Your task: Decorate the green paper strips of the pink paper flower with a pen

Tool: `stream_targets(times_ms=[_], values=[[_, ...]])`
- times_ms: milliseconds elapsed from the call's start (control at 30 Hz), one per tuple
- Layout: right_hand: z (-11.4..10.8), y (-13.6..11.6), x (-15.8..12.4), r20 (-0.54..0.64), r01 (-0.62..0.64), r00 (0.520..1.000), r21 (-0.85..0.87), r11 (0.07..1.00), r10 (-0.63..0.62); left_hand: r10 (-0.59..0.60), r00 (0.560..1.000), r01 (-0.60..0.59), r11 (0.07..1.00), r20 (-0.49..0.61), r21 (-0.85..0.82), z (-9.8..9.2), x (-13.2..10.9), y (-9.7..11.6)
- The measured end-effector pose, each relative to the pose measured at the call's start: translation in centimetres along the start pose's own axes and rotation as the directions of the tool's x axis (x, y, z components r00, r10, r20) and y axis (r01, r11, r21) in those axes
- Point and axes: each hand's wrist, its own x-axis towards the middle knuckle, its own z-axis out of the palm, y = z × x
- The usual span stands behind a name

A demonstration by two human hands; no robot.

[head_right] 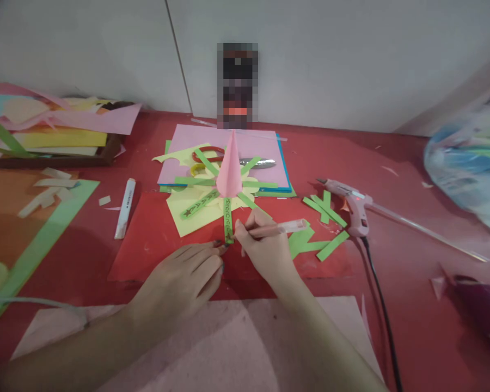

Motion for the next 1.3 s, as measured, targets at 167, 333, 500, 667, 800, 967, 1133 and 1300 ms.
stream_targets(times_ms=[167,333,500,667,800,967,1133,1300], values=[[0.00,-0.06,-0.07,-0.012,-0.025,1.000,-0.003,1.000,0.025,0.007,1.000,-0.007,1.000,-0.013,-0.004,0.02,-0.01,-0.01],[-0.01,-0.04,-0.07,-0.007,-0.025,1.000,-0.006,1.000,0.025,0.006,1.000,-0.006,1.000,0.001,-0.012,0.07,-0.11,-0.01],[0.00,-0.06,-0.03,-0.013,-0.013,1.000,0.008,1.000,0.013,0.007,1.000,-0.007,1.000,-0.009,-0.009,0.05,-0.04,0.00],[-0.02,-0.10,0.00,-0.039,-0.008,0.999,-0.002,1.000,0.008,0.006,1.000,-0.006,1.000,-0.021,-0.006,-0.02,0.04,0.02],[-0.02,-0.14,-0.01,-0.040,-0.021,0.999,-0.044,0.999,0.019,0.001,1.000,-0.002,1.000,-0.007,-0.009,0.01,0.00,0.03],[-0.01,-0.20,-0.03,-0.020,-0.009,1.000,-0.051,0.999,0.008,0.003,1.000,-0.003,1.000,-0.006,-0.001,0.03,-0.04,0.02],[0.02,-0.22,-0.09,0.053,0.004,0.999,-0.012,1.000,-0.003,0.002,1.000,-0.002,1.000,-0.016,0.000,0.07,0.02,0.06],[0.03,-0.17,-0.12,0.044,-0.009,0.999,-0.007,1.000,0.010,-0.003,1.000,0.002,1.000,-0.010,-0.007,0.11,0.03,0.02]])
